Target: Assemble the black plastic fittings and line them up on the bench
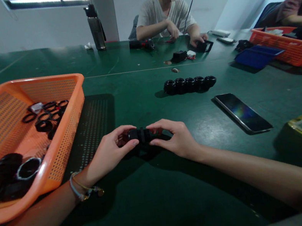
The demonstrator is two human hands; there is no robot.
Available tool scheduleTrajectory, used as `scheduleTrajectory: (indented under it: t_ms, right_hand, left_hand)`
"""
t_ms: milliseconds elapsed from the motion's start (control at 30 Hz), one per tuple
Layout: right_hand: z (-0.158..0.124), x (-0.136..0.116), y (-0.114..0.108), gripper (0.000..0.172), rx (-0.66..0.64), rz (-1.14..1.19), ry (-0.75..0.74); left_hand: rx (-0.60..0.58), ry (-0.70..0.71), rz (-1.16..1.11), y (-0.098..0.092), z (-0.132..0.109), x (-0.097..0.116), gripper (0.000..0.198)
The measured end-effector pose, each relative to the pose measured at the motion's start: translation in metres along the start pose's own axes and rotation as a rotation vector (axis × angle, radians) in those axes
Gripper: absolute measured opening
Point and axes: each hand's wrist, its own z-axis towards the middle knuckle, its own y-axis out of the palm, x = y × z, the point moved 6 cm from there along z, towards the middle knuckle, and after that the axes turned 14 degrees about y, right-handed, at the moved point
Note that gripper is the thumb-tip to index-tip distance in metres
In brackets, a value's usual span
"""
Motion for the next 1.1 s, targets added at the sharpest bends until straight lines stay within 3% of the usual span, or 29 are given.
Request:
scheduleTrajectory:
  t_ms: [667, 833, 1100]
  right_hand:
    - [-0.0003, 0.0028, 0.0009, 0.037, 0.012, 0.015, -0.008]
    - [0.0005, 0.0, 0.0004, 0.028, -0.013, -0.013, 0.008]
    - [0.0009, 0.0016, 0.0008, 0.027, -0.01, -0.008, 0.016]
  left_hand:
    - [-0.002, 0.014, -0.008, 0.0, 0.0001, -0.0013, 0.045]
    - [-0.011, 0.022, -0.007, 0.0004, 0.0009, -0.0011, 0.045]
    - [-0.002, 0.021, 0.003, -0.0004, 0.0011, -0.0015, 0.045]
